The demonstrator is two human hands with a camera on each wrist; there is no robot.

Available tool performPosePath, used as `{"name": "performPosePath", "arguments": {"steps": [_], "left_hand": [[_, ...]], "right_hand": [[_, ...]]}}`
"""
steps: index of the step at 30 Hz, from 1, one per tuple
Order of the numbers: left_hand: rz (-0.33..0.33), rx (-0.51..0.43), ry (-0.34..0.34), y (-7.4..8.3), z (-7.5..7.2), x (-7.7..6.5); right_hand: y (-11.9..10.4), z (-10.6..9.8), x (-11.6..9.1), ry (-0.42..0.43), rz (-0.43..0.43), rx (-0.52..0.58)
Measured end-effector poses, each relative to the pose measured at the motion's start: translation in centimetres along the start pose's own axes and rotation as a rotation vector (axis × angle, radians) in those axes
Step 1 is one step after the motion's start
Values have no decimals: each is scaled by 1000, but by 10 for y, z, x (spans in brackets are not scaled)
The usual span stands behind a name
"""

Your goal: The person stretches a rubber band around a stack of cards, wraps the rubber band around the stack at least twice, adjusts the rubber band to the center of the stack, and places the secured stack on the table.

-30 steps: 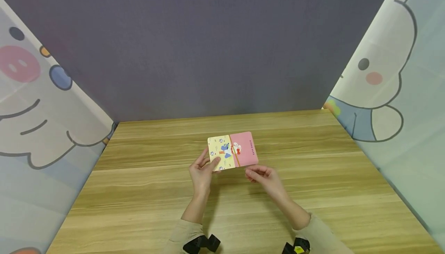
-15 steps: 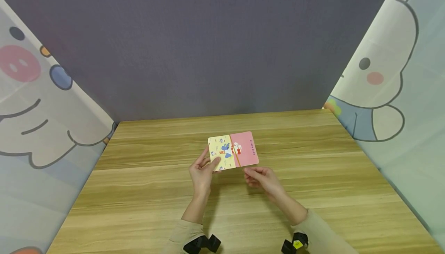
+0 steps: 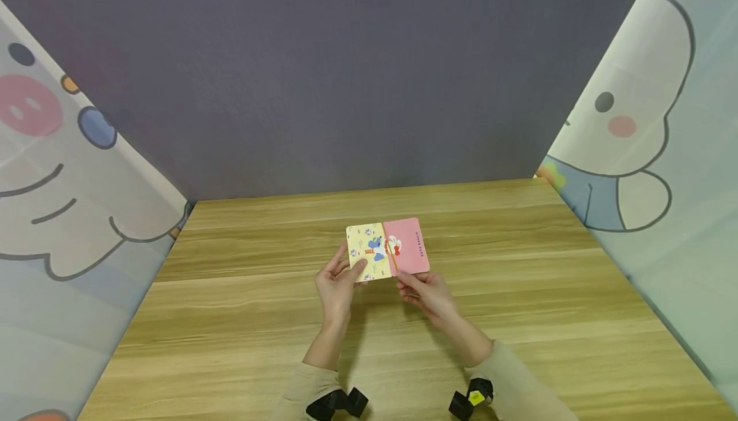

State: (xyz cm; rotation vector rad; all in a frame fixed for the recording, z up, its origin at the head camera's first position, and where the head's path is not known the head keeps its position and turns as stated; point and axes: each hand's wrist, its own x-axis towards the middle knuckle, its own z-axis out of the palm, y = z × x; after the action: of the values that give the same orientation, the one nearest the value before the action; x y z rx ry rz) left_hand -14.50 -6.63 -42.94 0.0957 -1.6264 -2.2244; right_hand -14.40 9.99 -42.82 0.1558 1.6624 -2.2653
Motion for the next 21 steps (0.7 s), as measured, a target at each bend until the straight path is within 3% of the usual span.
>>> {"name": "performPosePath", "arguments": {"steps": [2,4,5,7,9,11,12,15,16,17,21], "left_hand": [[32,1,-11,-27,-8,8],[61,-18,-24,-28,-9,7],[87,-47,-44,-42,-14,11],[75,-42,-30,-36,-11,8],[34,-33,-22,-8,-3,-1],[9,-5,-21,-6,0,-2],[-17,19,-7,8,6,-6],[-34,17,2,8,7,-5],[-26,12,11,8,7,-5],[-2,-20,3,-2,5,-1],[14,-34,-10,-3,3,-1]], "right_hand": [[2,3,1,-5,1,7],[3,5,0,-6,3,16],[3,6,0,-6,4,24],[3,6,0,4,5,32],[4,7,-1,-8,4,27],[6,9,0,-35,3,24],[7,10,0,-43,2,26],[7,14,0,-55,-4,31],[7,15,0,-54,-10,31],[6,15,-1,-45,-13,34],[4,16,-3,-58,-8,14]]}}
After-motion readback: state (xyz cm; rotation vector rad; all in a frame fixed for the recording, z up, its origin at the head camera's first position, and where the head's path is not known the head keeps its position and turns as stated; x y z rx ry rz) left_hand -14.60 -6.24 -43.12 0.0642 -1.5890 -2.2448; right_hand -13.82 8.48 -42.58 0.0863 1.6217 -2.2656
